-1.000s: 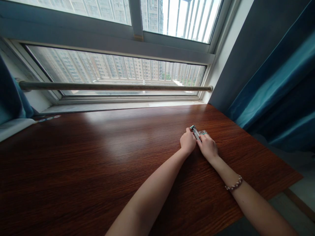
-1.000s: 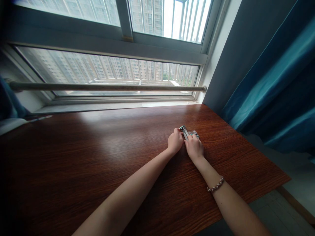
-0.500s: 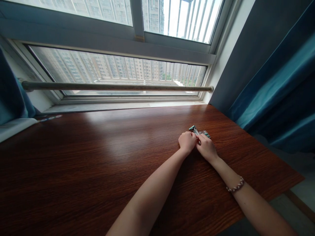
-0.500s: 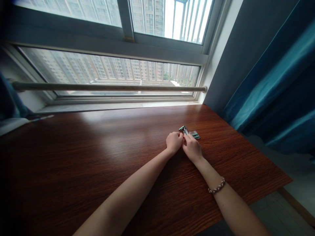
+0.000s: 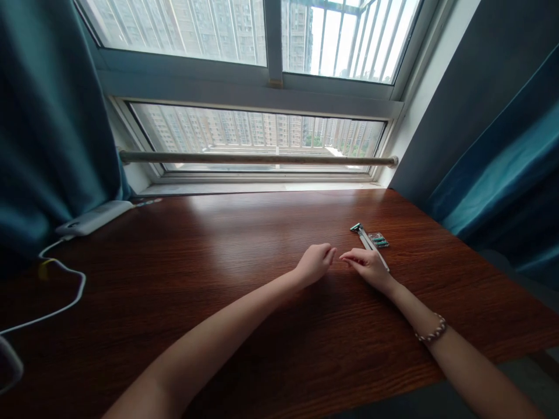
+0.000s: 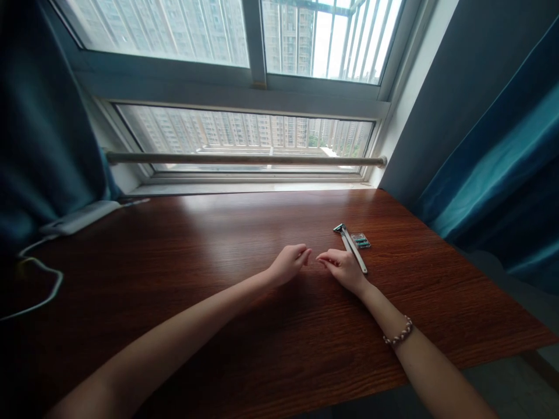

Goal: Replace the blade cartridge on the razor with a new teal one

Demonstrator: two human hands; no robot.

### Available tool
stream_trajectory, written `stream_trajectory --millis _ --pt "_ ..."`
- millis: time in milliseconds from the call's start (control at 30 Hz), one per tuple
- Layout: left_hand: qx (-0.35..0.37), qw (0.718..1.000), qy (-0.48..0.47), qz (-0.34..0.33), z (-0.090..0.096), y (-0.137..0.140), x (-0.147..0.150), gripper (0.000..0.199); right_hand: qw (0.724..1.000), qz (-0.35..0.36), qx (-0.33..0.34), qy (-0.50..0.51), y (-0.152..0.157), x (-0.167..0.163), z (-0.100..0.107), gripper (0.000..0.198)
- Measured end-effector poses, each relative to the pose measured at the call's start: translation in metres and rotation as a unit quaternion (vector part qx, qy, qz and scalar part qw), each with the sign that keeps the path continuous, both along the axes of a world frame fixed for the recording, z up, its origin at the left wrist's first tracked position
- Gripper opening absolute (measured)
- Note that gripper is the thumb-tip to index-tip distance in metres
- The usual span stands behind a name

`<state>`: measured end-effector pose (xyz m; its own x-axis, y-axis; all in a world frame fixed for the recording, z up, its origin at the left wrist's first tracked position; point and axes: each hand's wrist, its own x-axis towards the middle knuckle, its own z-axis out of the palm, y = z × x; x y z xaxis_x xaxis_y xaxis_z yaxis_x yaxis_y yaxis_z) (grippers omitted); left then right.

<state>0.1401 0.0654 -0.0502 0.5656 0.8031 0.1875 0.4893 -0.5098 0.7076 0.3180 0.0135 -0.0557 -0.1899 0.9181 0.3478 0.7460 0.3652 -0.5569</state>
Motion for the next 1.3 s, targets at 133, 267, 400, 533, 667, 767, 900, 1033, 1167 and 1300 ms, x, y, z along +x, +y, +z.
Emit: stream_trajectory --millis 133,267,400,533,667,767,900,1033,1167,1300 --pt "-0.027 0.999 -0.029 0.007 0.001 -0.035 -0.082 0.025 0.997 0.056 -0.021 0.04 -0.018 -0.04 0.006 0.034" --pt "-0.136 0.965 -0.224 0.009 -0.003 -0.058 -0.13 0.027 0.979 0.14 0.003 0.149 -0.031 -0.098 0.015 0.018" --pt "-0.141 0.929 -0.333 -0.073 -0.011 -0.068 -0.144 0.05 0.938 0.287 -0.008 0.196 -0.03 -0.147 0.018 0.069" --pt "-0.145 0.924 -0.307 -0.176 -0.008 -0.071 -0.15 0.053 0.894 0.399 -0.032 0.203 -0.025 -0.164 0.012 0.062" --pt "-0.086 0.942 -0.225 -0.235 0.001 -0.066 -0.154 0.041 0.878 0.452 -0.038 0.153 -0.025 -0.163 0.01 0.054" --pt "-0.079 0.949 -0.212 -0.22 0.002 -0.063 -0.154 0.035 0.881 0.44 -0.057 0.162 -0.024 -0.163 0.012 0.049" --pt "-0.112 0.956 -0.201 -0.183 0.0 -0.063 -0.152 0.032 0.882 0.428 -0.072 0.181 -0.023 -0.165 0.011 0.043" --pt "-0.132 0.952 -0.208 -0.18 0.0 -0.064 -0.151 0.031 0.886 0.424 -0.073 0.176 -0.022 -0.166 0.007 0.043" --pt "-0.142 0.951 -0.209 -0.175 0.001 -0.064 -0.151 0.03 0.888 0.423 -0.071 0.167 -0.022 -0.165 0.006 0.043" --pt "-0.149 0.95 -0.211 -0.175 0.002 -0.064 -0.15 0.03 0.888 0.422 -0.063 0.17 -0.022 -0.165 0.007 0.043"
